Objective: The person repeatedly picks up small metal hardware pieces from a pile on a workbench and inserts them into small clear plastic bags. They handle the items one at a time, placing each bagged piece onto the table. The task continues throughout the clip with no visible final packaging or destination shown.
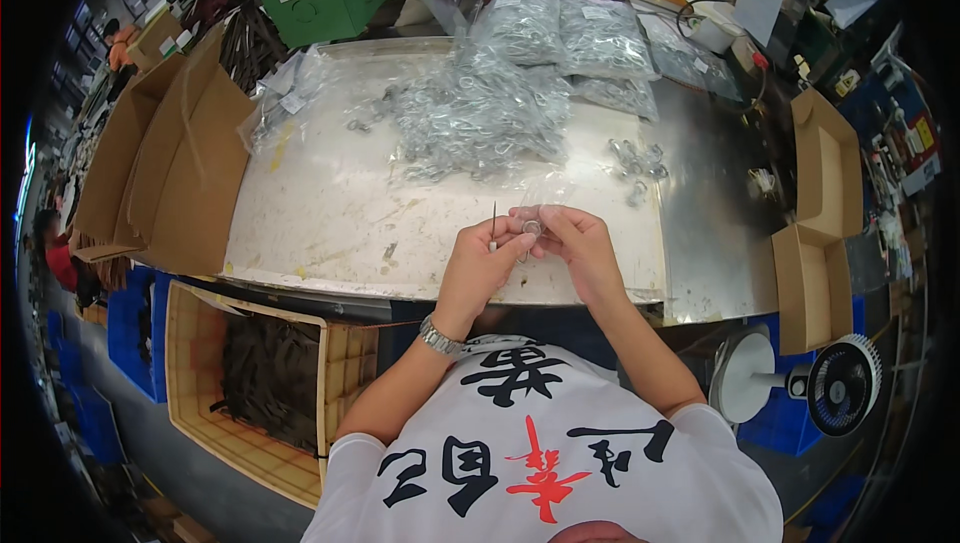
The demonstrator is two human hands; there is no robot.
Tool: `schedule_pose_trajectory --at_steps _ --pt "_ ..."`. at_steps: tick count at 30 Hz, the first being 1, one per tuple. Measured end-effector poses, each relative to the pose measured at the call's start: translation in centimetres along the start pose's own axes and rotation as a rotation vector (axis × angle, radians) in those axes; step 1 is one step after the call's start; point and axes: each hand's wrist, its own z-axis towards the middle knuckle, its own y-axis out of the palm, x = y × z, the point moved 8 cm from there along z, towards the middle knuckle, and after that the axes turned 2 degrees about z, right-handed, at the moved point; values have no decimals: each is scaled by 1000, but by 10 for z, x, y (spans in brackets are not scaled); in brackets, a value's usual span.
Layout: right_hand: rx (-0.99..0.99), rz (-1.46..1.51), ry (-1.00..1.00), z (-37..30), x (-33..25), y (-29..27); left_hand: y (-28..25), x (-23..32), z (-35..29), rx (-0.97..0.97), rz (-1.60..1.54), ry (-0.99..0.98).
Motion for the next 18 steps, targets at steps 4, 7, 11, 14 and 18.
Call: schedule_pose_trajectory --at_steps 4,7,11,14,18 --pt "51 61 -44 4 5 -10 -9 12 2 111 40 70" --pt "103 108 -43 1 -6 -10 -26 11 4 195 -105 75" --pt "118 129 -8 1 -4 -10 -29 16 -2 129 27 33" --pt "103 132 3 1 0 -9 -28 23 -5 118 91 83" --pt "110 152 26 0 2 -4 -24 26 -7 208 -73 106"
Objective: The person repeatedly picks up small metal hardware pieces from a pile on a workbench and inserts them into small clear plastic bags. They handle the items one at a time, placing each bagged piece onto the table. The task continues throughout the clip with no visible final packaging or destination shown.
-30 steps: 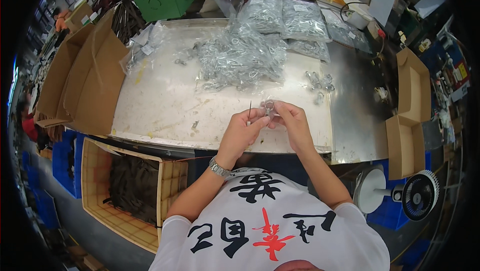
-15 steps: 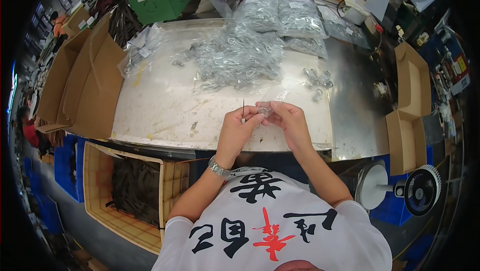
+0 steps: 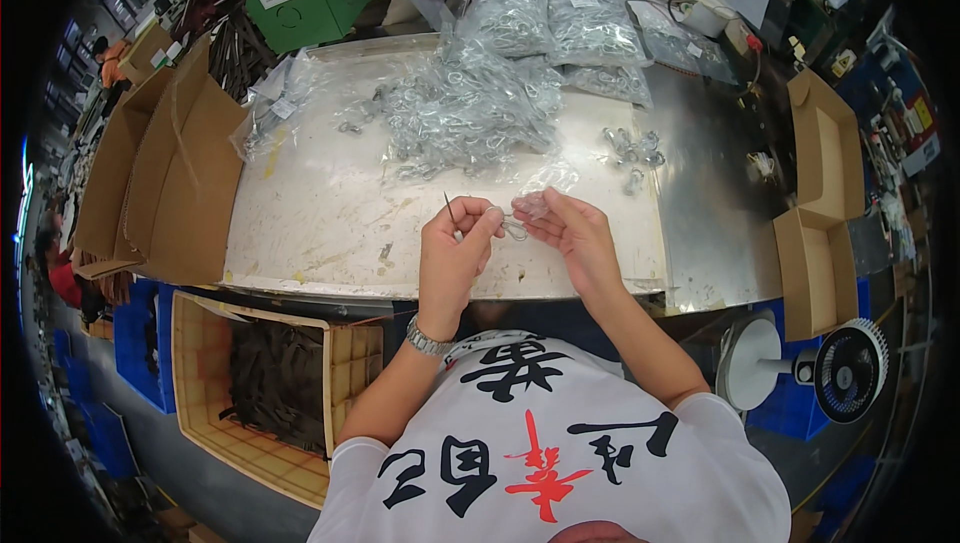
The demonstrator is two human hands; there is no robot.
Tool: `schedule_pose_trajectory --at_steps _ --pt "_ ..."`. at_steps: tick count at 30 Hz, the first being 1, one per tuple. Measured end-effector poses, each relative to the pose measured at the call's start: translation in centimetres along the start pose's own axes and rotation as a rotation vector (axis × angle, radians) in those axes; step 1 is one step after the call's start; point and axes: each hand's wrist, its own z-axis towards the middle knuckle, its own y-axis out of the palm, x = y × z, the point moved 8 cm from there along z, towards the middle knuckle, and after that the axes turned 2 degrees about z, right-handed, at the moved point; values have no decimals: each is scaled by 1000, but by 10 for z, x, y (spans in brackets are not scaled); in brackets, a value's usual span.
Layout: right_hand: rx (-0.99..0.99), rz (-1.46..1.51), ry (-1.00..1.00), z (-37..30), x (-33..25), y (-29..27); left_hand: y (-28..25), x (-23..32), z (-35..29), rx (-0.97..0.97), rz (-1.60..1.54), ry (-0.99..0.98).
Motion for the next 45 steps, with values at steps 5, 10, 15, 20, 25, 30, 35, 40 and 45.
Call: schedule_pose_trajectory --at_steps 5,10,15,20,25,30,35,40,45 --pt "-15 17 -12 2 4 0 -4 -1 1 106 -1 86" --pt "-1 41 2 2 12 0 6 -9 -3 107 26 117" --pt "-34 68 -31 -7 11 10 9 -7 -4 105 209 171" --pt "-45 44 -60 -10 15 13 13 -5 -6 82 221 231" --pt "-52 -62 -58 -11 -1 8 -9 6 9 -73 320 152" --pt "-242 -228 -3 -19 3 24 3 13 9 -297 222 -25" --pt "-289 -235 112 -17 11 22 8 12 6 -338 233 44" --pt "-287 -424 78 -24 5 20 8 7 0 -404 329 8" --pt "-345 -438 101 -30 7 25 6 6 -7 -399 253 -34"
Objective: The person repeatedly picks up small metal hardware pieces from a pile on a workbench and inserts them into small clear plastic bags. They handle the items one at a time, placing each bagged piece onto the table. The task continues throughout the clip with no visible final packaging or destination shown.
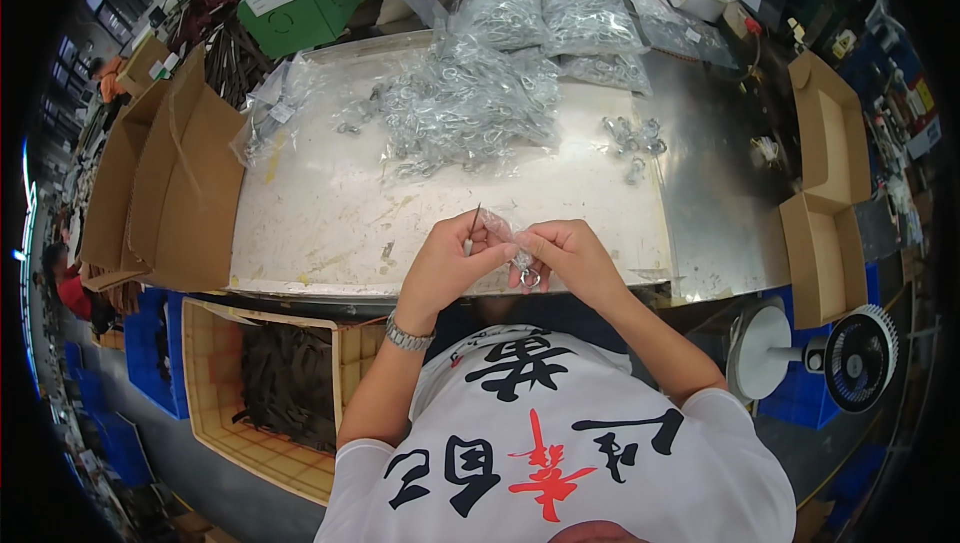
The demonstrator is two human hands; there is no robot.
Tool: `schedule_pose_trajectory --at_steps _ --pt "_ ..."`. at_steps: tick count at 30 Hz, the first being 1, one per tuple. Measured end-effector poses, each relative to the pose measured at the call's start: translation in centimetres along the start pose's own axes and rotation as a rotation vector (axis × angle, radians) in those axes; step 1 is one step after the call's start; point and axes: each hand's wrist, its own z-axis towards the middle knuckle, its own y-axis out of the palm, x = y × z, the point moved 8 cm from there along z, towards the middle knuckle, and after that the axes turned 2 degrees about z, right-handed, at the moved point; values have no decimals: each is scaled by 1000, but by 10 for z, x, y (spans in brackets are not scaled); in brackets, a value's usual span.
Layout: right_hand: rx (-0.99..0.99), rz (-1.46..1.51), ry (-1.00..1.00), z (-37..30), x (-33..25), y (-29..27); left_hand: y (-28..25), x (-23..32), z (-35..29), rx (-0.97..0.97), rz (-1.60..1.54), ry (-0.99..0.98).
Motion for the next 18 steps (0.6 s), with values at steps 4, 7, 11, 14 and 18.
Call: schedule_pose_trajectory --at_steps 4,7,11,14,18 --pt "-15 116 76 -6 6 1 2 3 -3 4 -21 -17" --pt "-49 114 107 -10 3 5 -3 -5 -7 81 72 -13" --pt "-33 -143 67 -16 -12 7 -2 -8 -9 152 75 -23" --pt "-48 -122 50 -12 -11 3 1 -3 -11 131 15 -57" --pt "-62 -105 61 -10 -4 -2 6 1 -10 80 48 -31"
